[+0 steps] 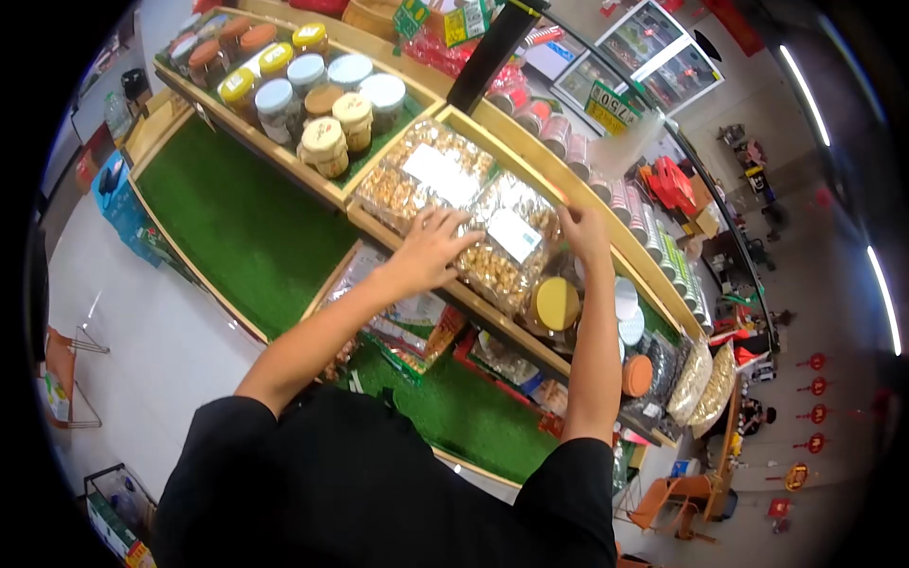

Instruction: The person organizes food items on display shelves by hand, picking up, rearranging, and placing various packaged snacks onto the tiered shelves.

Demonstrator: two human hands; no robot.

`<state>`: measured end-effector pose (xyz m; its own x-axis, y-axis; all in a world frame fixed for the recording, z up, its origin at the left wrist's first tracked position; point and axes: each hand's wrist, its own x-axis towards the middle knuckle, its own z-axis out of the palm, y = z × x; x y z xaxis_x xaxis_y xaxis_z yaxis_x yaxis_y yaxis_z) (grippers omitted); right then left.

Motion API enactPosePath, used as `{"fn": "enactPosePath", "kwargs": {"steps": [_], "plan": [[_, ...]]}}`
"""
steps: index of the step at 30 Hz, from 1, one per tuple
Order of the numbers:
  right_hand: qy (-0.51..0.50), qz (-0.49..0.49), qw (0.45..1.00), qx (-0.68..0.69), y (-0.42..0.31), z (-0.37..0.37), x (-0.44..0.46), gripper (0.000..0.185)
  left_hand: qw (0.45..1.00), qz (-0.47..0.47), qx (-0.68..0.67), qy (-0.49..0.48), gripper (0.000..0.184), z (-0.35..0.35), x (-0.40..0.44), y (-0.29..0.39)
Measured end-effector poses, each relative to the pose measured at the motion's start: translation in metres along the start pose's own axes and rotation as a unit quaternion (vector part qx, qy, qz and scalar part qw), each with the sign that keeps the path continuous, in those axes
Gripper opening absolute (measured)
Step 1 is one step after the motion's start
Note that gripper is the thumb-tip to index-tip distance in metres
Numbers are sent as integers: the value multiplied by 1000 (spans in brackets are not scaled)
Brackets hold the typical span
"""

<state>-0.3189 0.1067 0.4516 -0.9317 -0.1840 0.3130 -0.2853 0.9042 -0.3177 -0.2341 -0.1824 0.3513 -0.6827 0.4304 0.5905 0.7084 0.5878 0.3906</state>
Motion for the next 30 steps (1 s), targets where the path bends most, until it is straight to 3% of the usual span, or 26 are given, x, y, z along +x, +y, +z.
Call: {"fn": "enactPosePath", "kwargs": {"steps": [3, 8, 9, 14, 16, 17, 20, 21, 22, 23, 26, 28, 30], "plan": [[110, -109, 988, 16, -11, 2, -4, 32, 999, 9, -11, 32, 63, -1, -6, 2], [113, -81, 988, 70, -30, -8, -8, 21, 984, 7, -148, 96, 61, -10, -24, 5], [155, -132, 977, 63, -30, -9, -8, 21, 984, 18, -162, 77, 62, -15, -29, 4], [144, -113, 982, 37, -99, -35, -51, 17, 971, 44, -234, 35, 70, -24, -62, 9], [178, -94, 978, 45, -127, -25, -90, 15, 966, 6, -257, 42, 80, -29, -90, 16], [193, -108, 975, 35, -135, -14, -115, 14, 951, -30, -309, 1, 89, -25, -111, 12], [223, -156, 956, 112, -153, 39, -193, 7, 912, -163, -361, -107, 88, -30, -179, 7], [226, -115, 957, 142, -168, 60, -217, 5, 886, -200, -384, -163, 87, -29, -201, 1], [186, -82, 964, 170, -177, 80, -243, 8, 905, -197, -313, -210, 85, -25, -221, -6], [186, -3, 963, 194, -184, 110, -267, 9, 885, -226, -306, -268, 80, -28, -228, -10], [191, 196, 940, 201, -175, 170, -290, 16, 868, -254, -280, -321, 81, -18, -258, -18], [145, 315, 891, 294, -129, 209, -307, 18, 871, -225, -306, -311, 79, -8, -259, -17], [120, 381, 865, 304, -94, 240, -329, 16, 868, -213, -266, -361, 74, 15, -262, -17]]}}
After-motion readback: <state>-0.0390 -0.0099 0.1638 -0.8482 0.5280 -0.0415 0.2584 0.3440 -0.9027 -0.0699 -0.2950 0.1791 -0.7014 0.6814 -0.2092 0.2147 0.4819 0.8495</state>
